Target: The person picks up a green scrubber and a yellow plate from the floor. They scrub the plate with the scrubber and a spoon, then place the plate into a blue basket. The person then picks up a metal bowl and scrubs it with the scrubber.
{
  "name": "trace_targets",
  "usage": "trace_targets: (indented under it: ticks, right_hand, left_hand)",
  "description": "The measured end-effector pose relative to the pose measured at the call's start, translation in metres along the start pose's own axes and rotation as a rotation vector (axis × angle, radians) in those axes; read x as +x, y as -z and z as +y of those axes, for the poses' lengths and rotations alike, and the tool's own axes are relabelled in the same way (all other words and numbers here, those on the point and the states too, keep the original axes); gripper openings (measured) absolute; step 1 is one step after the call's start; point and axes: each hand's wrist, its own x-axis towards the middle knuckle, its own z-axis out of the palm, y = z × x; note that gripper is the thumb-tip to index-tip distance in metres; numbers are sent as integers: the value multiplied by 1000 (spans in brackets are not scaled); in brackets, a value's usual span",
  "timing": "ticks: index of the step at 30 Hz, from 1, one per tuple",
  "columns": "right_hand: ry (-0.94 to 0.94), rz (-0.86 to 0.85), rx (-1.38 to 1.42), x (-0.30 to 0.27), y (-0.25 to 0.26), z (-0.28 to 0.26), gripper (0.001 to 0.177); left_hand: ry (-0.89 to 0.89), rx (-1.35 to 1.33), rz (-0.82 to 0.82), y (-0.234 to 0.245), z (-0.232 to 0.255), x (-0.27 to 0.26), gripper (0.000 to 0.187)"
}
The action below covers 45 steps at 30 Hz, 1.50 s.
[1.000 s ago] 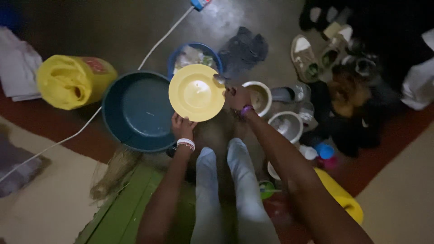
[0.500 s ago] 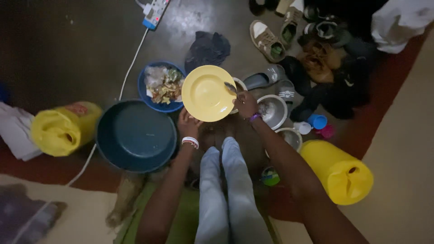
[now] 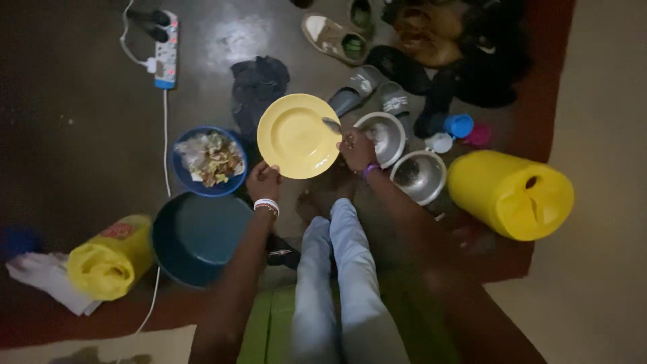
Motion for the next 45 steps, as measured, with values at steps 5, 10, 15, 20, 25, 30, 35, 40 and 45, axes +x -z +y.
trace_targets:
  ticks: [5, 10, 15, 20, 25, 30, 35, 40, 45]
  right_hand:
    - [-134, -65, 89, -22, 37, 5, 31]
    - [-145, -17, -74, -32, 62, 38, 29]
    - [-153, -9, -60, -30, 73, 82, 29]
    - [-231, -159, -86, -10, 85, 95, 25]
    - [-119, -136, -163, 21, 80, 87, 26]
    - [28, -146, -161, 64, 63, 90, 23]
    - [-38, -170, -39, 115, 35, 104, 23]
    - [26, -208, 8, 163, -11, 110, 24]
    - [32, -244, 19, 188, -52, 102, 21]
  left_hand:
    - [55, -38, -36, -23, -28, 6, 30]
    - [84, 15, 1, -48, -52, 10, 31]
    - [102, 60, 36, -71, -69, 16, 35]
    - [125, 30, 43, -89, -108, 41, 44]
    - [127, -150, 0, -102, -162, 95, 44]
    - [119, -137, 54, -109, -169, 145, 44]
    - [-221, 111, 89, -111, -182, 231, 36]
    - [-169, -119, 106, -131, -154, 289, 34]
    - [-285, 316, 245, -142, -125, 303, 24]
